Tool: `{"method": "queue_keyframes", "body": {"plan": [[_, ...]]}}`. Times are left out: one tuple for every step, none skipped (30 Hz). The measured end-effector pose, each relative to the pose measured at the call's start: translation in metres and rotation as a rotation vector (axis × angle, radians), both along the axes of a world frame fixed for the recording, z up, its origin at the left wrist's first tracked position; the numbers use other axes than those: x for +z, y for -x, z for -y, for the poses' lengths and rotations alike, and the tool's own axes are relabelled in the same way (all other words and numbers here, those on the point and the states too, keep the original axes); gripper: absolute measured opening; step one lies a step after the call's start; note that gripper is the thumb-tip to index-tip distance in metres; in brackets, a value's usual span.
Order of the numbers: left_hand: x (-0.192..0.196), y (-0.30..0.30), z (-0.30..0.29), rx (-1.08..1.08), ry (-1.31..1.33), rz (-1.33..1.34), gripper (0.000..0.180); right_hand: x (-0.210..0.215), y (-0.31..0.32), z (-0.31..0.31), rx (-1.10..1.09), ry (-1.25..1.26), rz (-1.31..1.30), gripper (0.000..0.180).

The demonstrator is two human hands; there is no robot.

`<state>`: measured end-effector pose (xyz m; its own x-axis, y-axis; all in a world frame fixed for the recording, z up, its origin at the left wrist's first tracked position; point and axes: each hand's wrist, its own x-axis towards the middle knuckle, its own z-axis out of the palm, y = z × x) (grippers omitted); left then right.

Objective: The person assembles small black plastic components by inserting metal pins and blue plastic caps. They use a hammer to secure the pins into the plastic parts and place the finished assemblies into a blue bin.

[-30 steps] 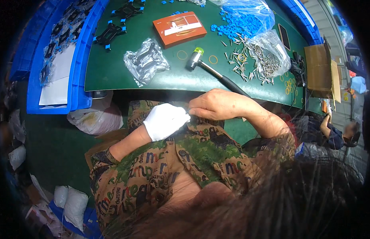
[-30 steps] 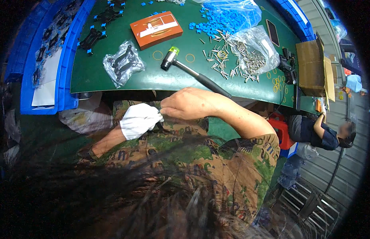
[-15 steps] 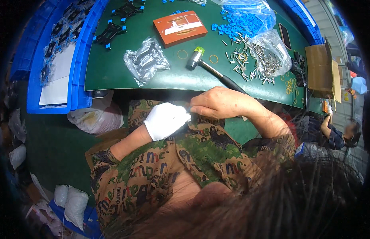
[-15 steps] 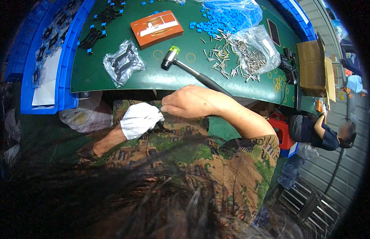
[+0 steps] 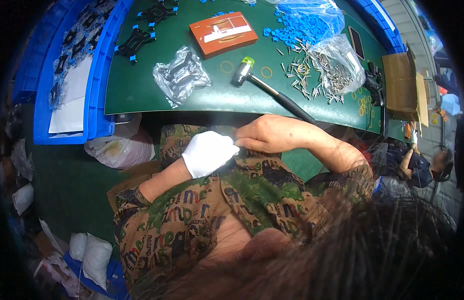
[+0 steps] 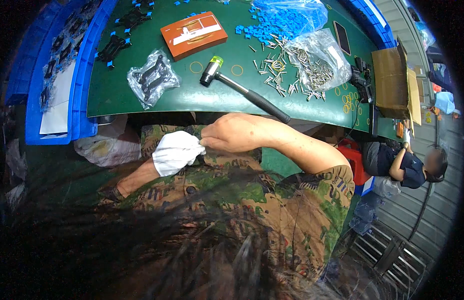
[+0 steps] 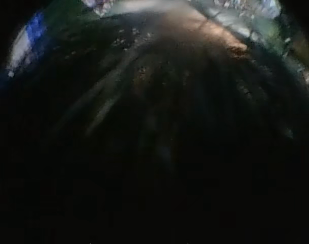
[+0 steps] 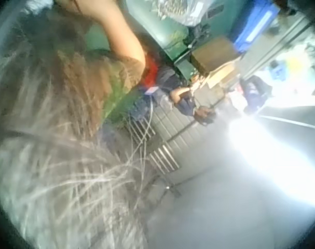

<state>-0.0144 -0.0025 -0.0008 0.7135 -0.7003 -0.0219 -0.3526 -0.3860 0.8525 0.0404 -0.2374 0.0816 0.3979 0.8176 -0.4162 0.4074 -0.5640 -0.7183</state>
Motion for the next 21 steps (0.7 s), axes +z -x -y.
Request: {"method": "queue_keyframes", "body": {"plan": [[0.0, 0.001, 0.0, 0.004, -0.004, -0.038, 0.026, -0.001, 0.001, 0.0, -0.011, 0.001, -0.008, 0.026], [0.0, 0.002, 0.0, 0.007, -0.007, -0.076, 0.026, -0.002, 0.002, -0.001, -0.021, 0.003, -0.018, 0.026], [-0.001, 0.003, 0.0, 0.009, -0.025, -0.096, 0.026, -0.003, 0.003, -0.002, -0.031, 0.003, -0.027, 0.026], [-0.001, 0.003, 0.0, 0.006, -0.029, -0.105, 0.025, -0.005, 0.004, -0.003, -0.035, 0.006, -0.024, 0.027], [-0.001, 0.002, 0.0, 0.0, -0.032, -0.111, 0.025, -0.006, 0.006, -0.002, -0.045, 0.011, -0.019, 0.028], [-0.001, 0.001, 0.0, -0.01, -0.022, -0.107, 0.025, -0.009, 0.007, -0.002, -0.055, 0.015, -0.013, 0.03], [-0.003, 0.001, -0.001, -0.006, 0.001, -0.152, 0.024, -0.016, 0.007, -0.001, -0.065, -0.062, -0.059, 0.032], [-0.003, -0.001, -0.001, -0.009, 0.027, -0.195, 0.023, -0.024, 0.004, 0.003, -0.081, -0.135, -0.098, 0.034], [-0.005, -0.001, 0.0, 0.009, 0.062, -0.284, 0.023, -0.031, 0.001, 0.005, -0.091, -0.212, -0.135, 0.037], [-0.005, 0.0, -0.002, 0.018, 0.103, -0.391, 0.022, -0.036, -0.002, 0.006, -0.09, -0.148, -0.342, 0.039], [-0.003, -0.003, -0.001, 0.024, 0.147, -0.496, 0.022, -0.038, -0.008, 0.006, -0.1, -0.079, -0.542, 0.041], [0.006, -0.005, -0.003, 0.02, 0.195, -0.619, 0.023, -0.04, -0.011, 0.007, -0.112, -0.013, -0.743, 0.043], [0.006, -0.006, -0.006, 0.044, 0.247, -0.75, 0.026, -0.04, -0.003, 0.006, -0.196, -0.062, -0.8, 0.044], [0.008, -0.002, -0.015, 0.077, 0.268, -0.684, 0.028, -0.052, -0.005, -0.003, -0.146, -0.075, -0.791, 0.044], [0.007, -0.003, -0.022, 0.082, 0.3, -0.744, 0.029, -0.046, -0.002, -0.009, -0.167, -0.072, -0.688, 0.043], [0.006, -0.003, -0.029, 0.091, 0.331, -0.805, 0.03, -0.037, -0.002, -0.014, -0.185, -0.068, -0.585, 0.042], [0.008, -0.006, -0.031, 0.077, 0.385, -0.746, 0.031, -0.019, -0.003, -0.013, -0.212, -0.044, -0.476, 0.038], [0.012, -0.013, -0.034, 0.093, 0.311, -0.726, 0.03, -0.016, -0.002, -0.006, -0.246, -0.124, -0.292, 0.036], [0.015, -0.019, -0.037, 0.101, 0.349, -0.765, 0.029, -0.013, -0.002, 0.004, -0.273, -0.2, -0.107, 0.035], [0.018, -0.021, -0.041, 0.131, 0.385, -0.808, 0.027, -0.011, -0.004, 0.014, -0.28, -0.28, 0.069, 0.033], [0.019, -0.021, -0.043, 0.132, 0.52, -0.747, 0.026, -0.005, -0.008, 0.025, -0.38, -0.245, 0.163, 0.028]]}}
